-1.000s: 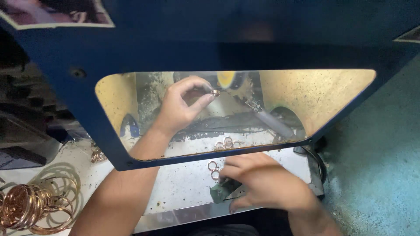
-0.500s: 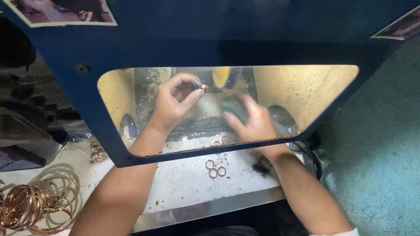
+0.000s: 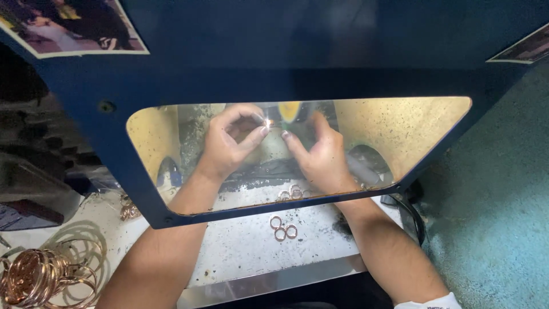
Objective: The person holds small copper rings one at a time against a rotating polishing wheel inside a blue enclosure. They rotate each ring by hand to polish its surface, then place it on the workbench. The process is repeated for several rings.
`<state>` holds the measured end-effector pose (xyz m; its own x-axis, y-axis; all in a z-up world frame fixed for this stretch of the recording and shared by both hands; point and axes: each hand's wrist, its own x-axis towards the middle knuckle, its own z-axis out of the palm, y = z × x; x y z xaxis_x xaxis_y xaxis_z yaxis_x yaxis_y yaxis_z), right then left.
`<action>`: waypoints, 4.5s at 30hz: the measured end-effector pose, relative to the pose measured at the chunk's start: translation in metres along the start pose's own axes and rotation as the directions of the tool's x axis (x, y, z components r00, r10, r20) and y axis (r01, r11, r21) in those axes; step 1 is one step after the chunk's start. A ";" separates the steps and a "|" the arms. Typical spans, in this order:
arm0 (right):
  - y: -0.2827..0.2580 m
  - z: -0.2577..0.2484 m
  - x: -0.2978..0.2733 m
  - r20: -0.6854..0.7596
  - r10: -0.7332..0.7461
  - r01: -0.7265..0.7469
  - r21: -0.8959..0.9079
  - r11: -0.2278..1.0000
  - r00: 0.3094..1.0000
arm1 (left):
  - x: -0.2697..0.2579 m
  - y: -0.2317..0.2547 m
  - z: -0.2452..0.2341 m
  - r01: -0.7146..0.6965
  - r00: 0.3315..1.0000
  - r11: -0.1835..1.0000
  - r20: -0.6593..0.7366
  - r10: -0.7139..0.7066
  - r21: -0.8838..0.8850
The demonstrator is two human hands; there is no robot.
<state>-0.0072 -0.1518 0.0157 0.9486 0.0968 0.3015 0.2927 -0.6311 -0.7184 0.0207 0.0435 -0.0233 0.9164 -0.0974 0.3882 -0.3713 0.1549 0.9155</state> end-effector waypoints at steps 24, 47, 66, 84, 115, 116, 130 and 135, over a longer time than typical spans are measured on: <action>0.013 -0.009 0.007 -0.005 -0.183 0.181 0.180 0.967 0.983 | 0.002 0.010 0.015 -0.104 0.985 0.994 0.144 0.098 0.032; -0.001 -0.003 0.009 -0.088 0.021 -0.005 0.170 0.985 0.996 | -0.003 0.000 0.049 0.470 0.869 0.861 -0.065 -0.490 -0.196; 0.001 0.011 0.008 -0.164 -0.078 0.107 0.179 0.978 0.983 | -0.002 0.005 0.038 0.407 0.906 0.898 -0.048 -0.420 -0.170; 0.008 -0.005 -0.004 -0.120 -0.079 0.104 0.219 0.970 0.990 | -0.004 0.001 0.035 0.151 0.987 0.986 0.061 -0.147 -0.076; 0.002 -0.012 -0.009 -0.256 -0.286 0.352 0.269 0.897 0.924 | -0.010 0.007 0.034 0.029 0.995 0.963 0.104 -0.001 -0.267; 0.002 -0.012 -0.009 -0.253 -0.281 0.346 0.269 0.899 0.926 | -0.010 0.006 0.034 0.026 0.994 0.962 0.105 0.003 -0.273; 0.007 -0.011 -0.007 -0.187 -0.190 0.234 0.256 0.938 0.964 | -0.010 0.007 0.041 -0.023 0.997 0.954 0.058 0.043 -0.300; 0.011 -0.001 0.001 0.045 0.273 -0.274 0.289 0.917 0.961 | -0.008 0.009 0.046 -0.001 0.996 1.000 -0.085 0.002 0.009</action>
